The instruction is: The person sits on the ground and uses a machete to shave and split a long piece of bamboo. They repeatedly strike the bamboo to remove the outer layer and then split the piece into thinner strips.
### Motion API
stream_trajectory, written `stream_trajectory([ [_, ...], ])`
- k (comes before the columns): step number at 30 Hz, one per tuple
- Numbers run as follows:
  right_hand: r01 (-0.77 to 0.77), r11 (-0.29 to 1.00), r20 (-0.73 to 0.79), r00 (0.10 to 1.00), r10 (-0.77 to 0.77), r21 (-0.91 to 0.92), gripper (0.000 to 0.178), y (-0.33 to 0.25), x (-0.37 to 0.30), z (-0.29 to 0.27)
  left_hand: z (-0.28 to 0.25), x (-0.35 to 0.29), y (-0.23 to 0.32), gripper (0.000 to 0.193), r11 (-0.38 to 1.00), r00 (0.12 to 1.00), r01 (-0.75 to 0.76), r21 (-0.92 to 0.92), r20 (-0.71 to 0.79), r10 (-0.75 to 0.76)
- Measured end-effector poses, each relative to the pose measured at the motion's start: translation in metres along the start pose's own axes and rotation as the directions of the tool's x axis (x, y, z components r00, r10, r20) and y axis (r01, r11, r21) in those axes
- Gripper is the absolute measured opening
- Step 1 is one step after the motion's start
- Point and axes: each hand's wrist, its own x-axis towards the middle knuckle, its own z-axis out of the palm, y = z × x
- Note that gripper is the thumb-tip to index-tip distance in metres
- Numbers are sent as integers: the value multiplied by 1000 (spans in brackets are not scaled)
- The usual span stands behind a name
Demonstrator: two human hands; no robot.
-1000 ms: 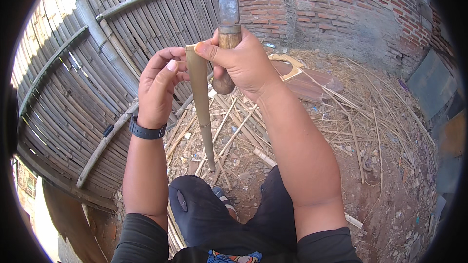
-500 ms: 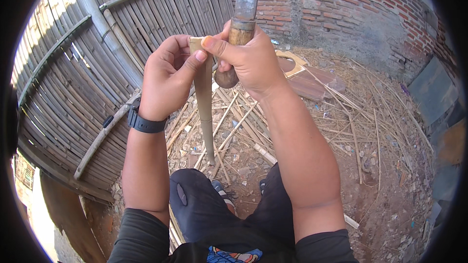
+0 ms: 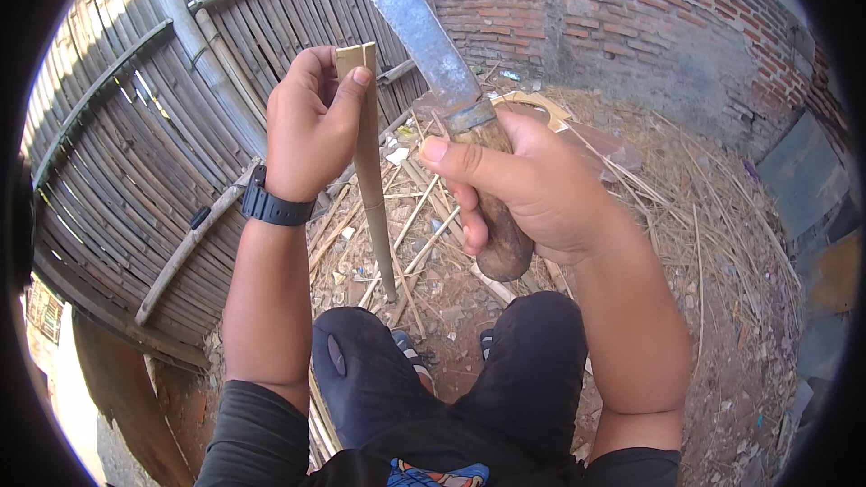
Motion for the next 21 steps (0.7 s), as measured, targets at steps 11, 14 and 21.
stream_trajectory([
  [11,-77,986,-10,997,77,-148,45,-7,-3,9,6,-3,4,22,999,999,4,48,-33,-3],
  [14,-75,984,-25,997,72,-161,45,-5,-1,11,5,-3,6,22,998,999,10,58,-40,-8],
  [21,-73,977,-24,997,69,-200,42,-4,1,16,4,-4,7,21,997,999,9,77,-53,-5],
])
